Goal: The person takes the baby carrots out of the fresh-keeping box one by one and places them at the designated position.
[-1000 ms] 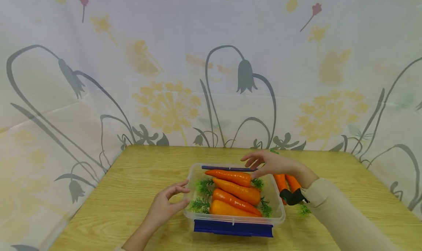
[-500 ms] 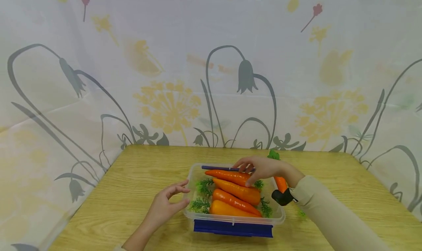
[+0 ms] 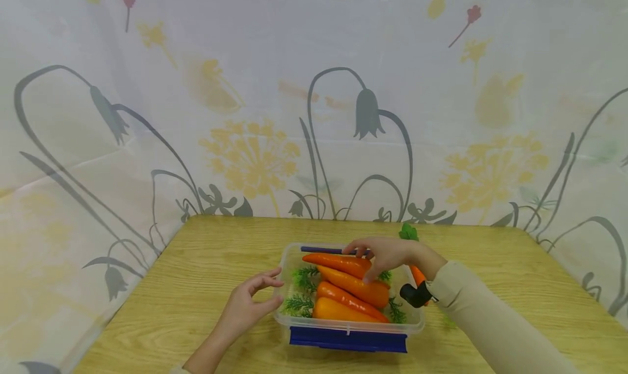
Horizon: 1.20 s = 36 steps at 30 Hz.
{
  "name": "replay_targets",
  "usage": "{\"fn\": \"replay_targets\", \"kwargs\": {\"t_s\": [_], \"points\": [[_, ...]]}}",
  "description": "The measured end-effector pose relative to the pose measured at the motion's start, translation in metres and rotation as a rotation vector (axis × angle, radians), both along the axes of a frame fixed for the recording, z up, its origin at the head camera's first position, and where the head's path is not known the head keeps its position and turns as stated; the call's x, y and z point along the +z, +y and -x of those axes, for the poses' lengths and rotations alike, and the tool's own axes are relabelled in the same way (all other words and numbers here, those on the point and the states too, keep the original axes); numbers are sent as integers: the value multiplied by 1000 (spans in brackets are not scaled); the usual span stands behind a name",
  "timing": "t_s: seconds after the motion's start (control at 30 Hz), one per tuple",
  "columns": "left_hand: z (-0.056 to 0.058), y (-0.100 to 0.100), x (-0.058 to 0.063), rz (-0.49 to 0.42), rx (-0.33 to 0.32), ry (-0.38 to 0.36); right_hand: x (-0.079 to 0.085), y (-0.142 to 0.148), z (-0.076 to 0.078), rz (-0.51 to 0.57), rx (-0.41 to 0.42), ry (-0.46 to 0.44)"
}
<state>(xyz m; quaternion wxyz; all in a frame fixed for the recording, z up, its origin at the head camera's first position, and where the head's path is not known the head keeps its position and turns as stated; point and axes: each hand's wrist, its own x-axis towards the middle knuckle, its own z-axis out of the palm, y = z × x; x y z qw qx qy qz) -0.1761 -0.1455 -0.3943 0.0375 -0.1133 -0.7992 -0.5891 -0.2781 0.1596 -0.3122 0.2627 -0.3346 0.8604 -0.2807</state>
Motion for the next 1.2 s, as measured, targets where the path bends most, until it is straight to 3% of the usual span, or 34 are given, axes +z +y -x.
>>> {"fn": "replay_targets", "kwargs": {"t_s": [0.5, 0.67, 0.9, 1.03, 1.2], "points": [[0, 0, -1, 14, 17, -4, -8, -7, -1, -8, 16, 29], [0, 1, 1, 11, 5, 6, -11, -8, 0, -13, 38, 80], [0, 1, 1, 17, 13, -3, -3, -5, -4, 56, 48, 54], [1, 1, 0, 24, 16, -4, 0, 1, -4, 72, 80, 86], [1, 1, -2, 26, 15, 7, 3, 8, -9, 71, 34, 94]]}}
